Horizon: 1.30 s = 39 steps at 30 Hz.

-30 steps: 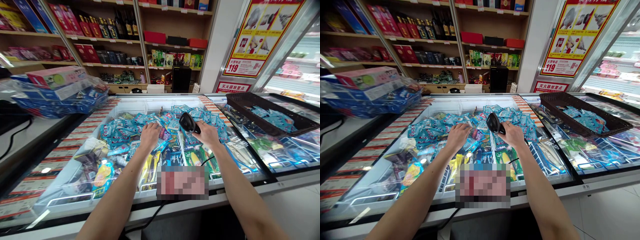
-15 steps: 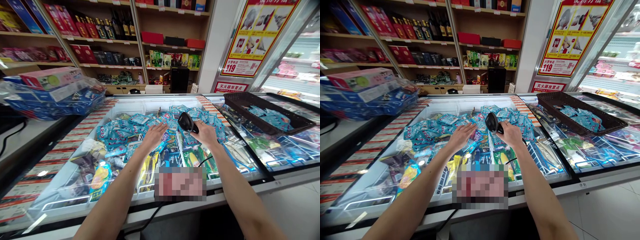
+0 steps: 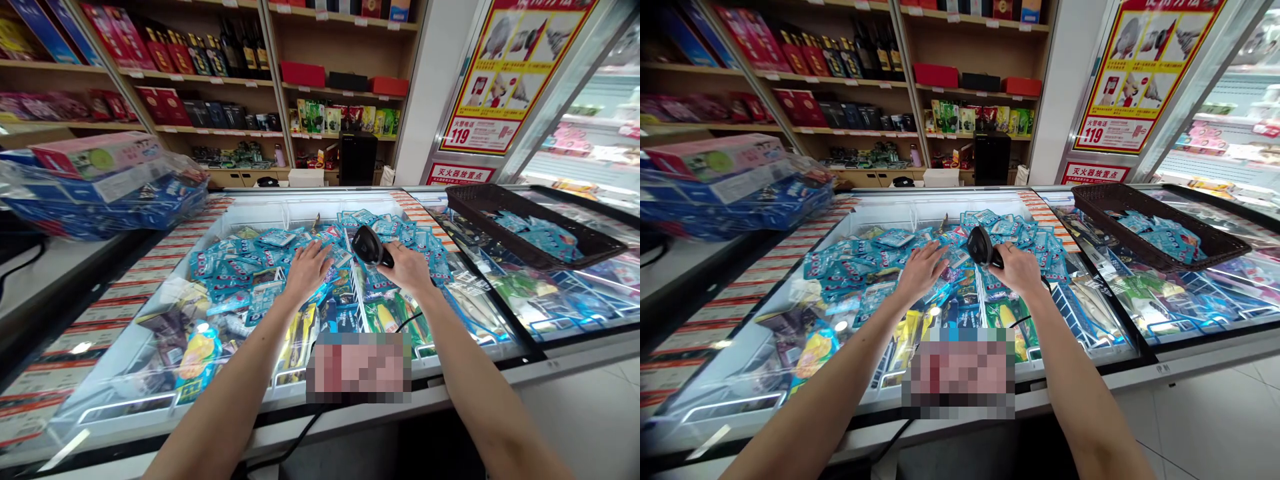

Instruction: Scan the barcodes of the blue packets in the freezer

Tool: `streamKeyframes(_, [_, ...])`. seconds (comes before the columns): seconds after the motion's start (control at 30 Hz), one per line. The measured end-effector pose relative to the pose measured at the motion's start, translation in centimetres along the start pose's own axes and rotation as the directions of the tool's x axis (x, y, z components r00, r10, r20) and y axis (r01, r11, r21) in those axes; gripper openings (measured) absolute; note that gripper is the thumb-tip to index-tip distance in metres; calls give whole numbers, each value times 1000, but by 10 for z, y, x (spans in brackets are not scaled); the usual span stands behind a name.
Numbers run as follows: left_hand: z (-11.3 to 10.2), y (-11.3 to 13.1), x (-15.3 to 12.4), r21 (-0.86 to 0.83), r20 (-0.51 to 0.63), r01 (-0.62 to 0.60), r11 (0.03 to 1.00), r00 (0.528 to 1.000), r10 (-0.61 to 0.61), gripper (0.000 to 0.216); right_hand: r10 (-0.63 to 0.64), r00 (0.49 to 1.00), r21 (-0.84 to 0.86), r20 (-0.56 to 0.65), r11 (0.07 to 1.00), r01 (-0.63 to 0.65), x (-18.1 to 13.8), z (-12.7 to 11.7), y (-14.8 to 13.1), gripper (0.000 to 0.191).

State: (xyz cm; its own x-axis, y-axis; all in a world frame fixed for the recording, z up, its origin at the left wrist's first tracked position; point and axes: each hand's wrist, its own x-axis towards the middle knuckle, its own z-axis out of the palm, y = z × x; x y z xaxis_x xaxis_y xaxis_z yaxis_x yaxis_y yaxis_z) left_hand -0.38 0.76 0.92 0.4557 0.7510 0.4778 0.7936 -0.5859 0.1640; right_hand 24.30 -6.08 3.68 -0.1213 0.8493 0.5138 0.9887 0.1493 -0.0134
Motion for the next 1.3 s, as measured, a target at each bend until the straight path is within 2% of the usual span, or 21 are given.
streamKeyframes(0.1, [4, -3, 0, 20, 15, 60, 998, 998, -61, 39, 4, 1000, -3, 12, 1000, -4, 0, -1, -1, 38])
streamKeyframes(0.27, [1, -5, -1, 10, -29, 117, 993, 993, -117, 33, -2, 1000, -7, 5, 1000, 2, 0, 0, -1, 38])
streamKeyframes(0.33, [1, -8, 0, -19, -55, 124, 992, 991, -125, 40, -7, 1000, -9, -2, 1000, 7, 0, 2, -1, 38])
streamKeyframes(0.43, [3, -15, 2, -82, -143, 145, 986, 977, -156, 62, -12, 1000, -13, -13, 1000, 12, -1, 3, -2, 38])
streamKeyframes(0.5, [3, -19, 3, -121, -182, 176, 977, 964, -196, 67, -26, 999, -11, -18, 1000, 26, -1, 2, -2, 38])
streamKeyframes(0.7, [-2, -21, 2, -326, -197, 290, 900, 910, -364, 47, -116, 993, 14, -19, 993, 117, -1, 2, -3, 35])
streamKeyframes(0.8, [-5, -19, 1, -458, -202, 298, 837, 883, -424, 41, -156, 988, 40, -19, 987, 156, -1, 2, -4, 36])
streamKeyframes(1.0, [-5, -20, 2, -490, -179, 338, 804, 863, -472, 40, -209, 978, 62, -11, 976, 209, -1, 3, -4, 39])
streamKeyframes(1.2, [-2, -21, 2, -532, -156, 291, 795, 890, -429, 39, -252, 968, 68, -5, 965, 252, -1, 4, -5, 39])
streamKeyframes(1.3, [-1, -22, 3, -454, -152, 302, 838, 901, -407, 36, -259, 966, 63, 0, 964, 259, -1, 4, -5, 39])
